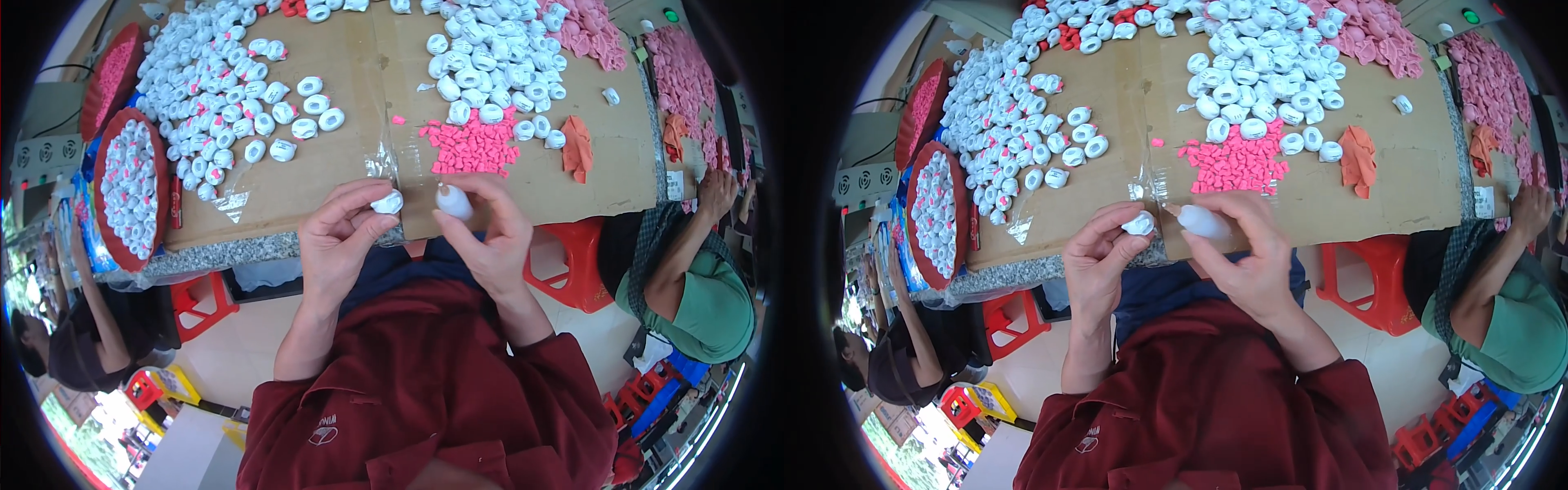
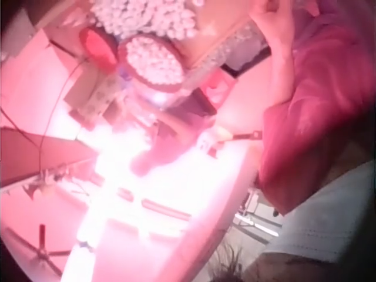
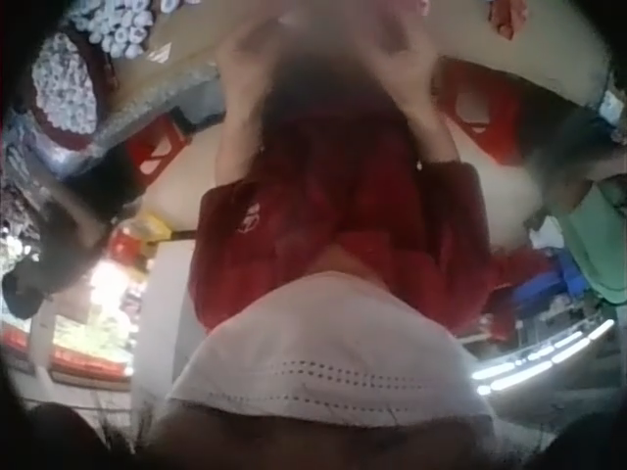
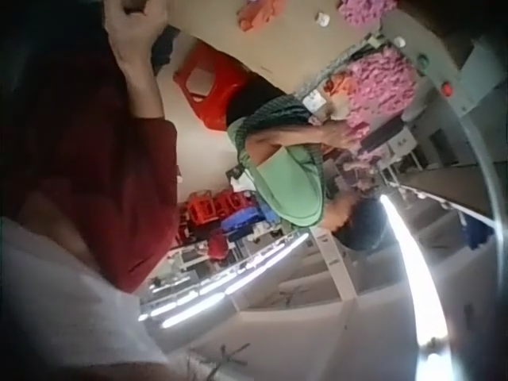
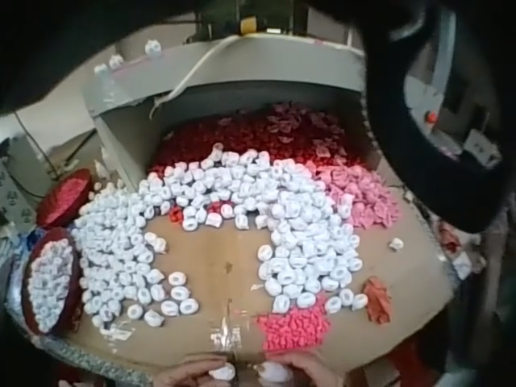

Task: Applying glue to small white plastic components and attaching pink plastic pieces to them.

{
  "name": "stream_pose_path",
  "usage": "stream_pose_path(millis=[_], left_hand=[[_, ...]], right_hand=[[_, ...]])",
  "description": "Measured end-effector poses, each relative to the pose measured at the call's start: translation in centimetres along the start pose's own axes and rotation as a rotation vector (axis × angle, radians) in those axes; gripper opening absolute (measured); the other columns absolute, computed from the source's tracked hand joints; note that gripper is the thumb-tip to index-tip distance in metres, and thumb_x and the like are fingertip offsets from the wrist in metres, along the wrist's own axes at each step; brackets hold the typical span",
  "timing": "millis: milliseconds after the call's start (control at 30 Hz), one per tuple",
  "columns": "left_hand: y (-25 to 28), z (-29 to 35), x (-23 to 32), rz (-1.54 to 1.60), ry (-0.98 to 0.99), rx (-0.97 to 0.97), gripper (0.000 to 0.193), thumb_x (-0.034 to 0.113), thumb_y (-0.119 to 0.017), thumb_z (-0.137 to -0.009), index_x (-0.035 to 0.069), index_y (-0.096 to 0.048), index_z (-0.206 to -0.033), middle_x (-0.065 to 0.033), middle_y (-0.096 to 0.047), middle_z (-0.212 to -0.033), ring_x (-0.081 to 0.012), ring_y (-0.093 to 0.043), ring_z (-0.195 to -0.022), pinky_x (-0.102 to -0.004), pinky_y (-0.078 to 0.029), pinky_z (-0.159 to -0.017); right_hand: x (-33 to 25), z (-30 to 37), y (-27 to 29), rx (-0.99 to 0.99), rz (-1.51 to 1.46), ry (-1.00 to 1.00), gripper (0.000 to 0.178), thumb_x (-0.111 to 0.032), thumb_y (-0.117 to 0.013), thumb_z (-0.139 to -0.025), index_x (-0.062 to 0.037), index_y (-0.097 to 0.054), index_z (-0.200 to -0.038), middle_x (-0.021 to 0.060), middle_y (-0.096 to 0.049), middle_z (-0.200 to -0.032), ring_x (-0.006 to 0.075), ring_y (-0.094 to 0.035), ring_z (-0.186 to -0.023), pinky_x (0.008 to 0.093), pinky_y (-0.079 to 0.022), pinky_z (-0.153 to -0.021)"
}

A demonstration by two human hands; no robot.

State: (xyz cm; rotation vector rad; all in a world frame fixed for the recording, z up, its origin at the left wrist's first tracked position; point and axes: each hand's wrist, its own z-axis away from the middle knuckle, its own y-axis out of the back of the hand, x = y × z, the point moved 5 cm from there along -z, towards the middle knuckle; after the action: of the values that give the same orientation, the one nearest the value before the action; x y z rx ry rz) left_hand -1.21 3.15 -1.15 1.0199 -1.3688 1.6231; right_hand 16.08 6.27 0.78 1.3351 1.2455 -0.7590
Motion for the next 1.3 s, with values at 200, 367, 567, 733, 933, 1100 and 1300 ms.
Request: stream_pose_path(millis=[200,367,567,733,933,1100,1300], left_hand=[[0.5,0.8,-0.2,-0.059,0.038,0.032,0.030,-0.013,-0.059,-0.075,-0.005,-0.058,-0.104,-0.0129,-0.056,-0.109,-0.0172,-0.059,-0.093,-0.0252,-0.050,-0.079],[0.2,1.5,-0.4,0.016,0.109,0.006,0.029,-0.011,-0.061,-0.075,-0.005,-0.056,-0.103,-0.0127,-0.060,-0.103,-0.0157,-0.060,-0.090,-0.0254,-0.050,-0.079],[-1.6,1.5,-1.0,0.016,0.146,-0.059,0.029,-0.011,-0.060,-0.076,-0.005,-0.056,-0.104,-0.0118,-0.060,-0.103,-0.0153,-0.060,-0.090,-0.0257,-0.049,-0.079],[-2.7,1.6,-1.3,0.046,0.138,-0.084,0.029,-0.012,-0.060,-0.076,-0.006,-0.055,-0.104,-0.0109,-0.060,-0.101,-0.0158,-0.060,-0.090,-0.0263,-0.051,-0.078],[-3.5,1.8,-1.6,-0.042,0.104,-0.055,0.027,-0.013,-0.060,-0.075,-0.006,-0.057,-0.101,-0.0120,-0.058,-0.103,-0.0170,-0.060,-0.090,-0.0260,-0.052,-0.078],[-3.9,2.0,-1.3,-0.152,-0.040,-0.029,0.028,-0.013,-0.064,-0.071,-0.004,-0.059,-0.097,-0.0114,-0.059,-0.099,-0.0166,-0.060,-0.089,-0.0259,-0.053,-0.077],[-4.1,2.1,-0.5,-0.475,-0.170,-0.046,0.024,-0.008,-0.068,-0.069,0.000,-0.064,-0.091,-0.0103,-0.062,-0.098,-0.0152,-0.061,-0.085,-0.0247,-0.051,-0.070]], right_hand=[[0.1,0.2,-0.5,0.061,-0.023,0.036,0.035,0.001,-0.070,-0.070,0.0003,-0.055,-0.101,0.0089,-0.060,-0.104,0.0163,-0.056,-0.095,0.0254,-0.044,-0.081],[-0.5,0.4,4.5,0.236,0.307,-0.005,0.024,-0.002,-0.069,-0.071,-0.0009,-0.060,-0.092,0.0084,-0.061,-0.089,0.0175,-0.056,-0.083,0.0263,-0.044,-0.075],[0.4,-1.4,5.2,0.182,0.591,-0.002,0.008,-0.002,-0.064,-0.074,-0.0011,-0.063,-0.082,0.0067,-0.059,-0.080,0.0184,-0.053,-0.077,0.0268,-0.044,-0.065],[-0.4,-0.1,4.9,0.188,0.260,-0.159,0.010,0.002,-0.063,-0.074,0.0004,-0.061,-0.083,0.0076,-0.058,-0.076,0.0195,-0.055,-0.071,0.0268,-0.044,-0.062],[-2.5,1.3,2.1,0.003,0.215,0.045,0.012,0.004,-0.065,-0.072,0.0003,-0.060,-0.082,0.0081,-0.060,-0.077,0.0196,-0.055,-0.069,0.0274,-0.044,-0.060],[-2.8,1.4,1.8,-0.030,0.215,0.037,0.012,0.004,-0.065,-0.071,0.0006,-0.061,-0.081,0.0086,-0.061,-0.077,0.0215,-0.056,-0.071,0.0290,-0.045,-0.062],[-3.3,1.6,1.5,-0.028,0.333,0.121,0.013,0.004,-0.064,-0.071,0.0001,-0.062,-0.083,0.0093,-0.061,-0.078,0.0233,-0.057,-0.073,0.0304,-0.046,-0.064]])
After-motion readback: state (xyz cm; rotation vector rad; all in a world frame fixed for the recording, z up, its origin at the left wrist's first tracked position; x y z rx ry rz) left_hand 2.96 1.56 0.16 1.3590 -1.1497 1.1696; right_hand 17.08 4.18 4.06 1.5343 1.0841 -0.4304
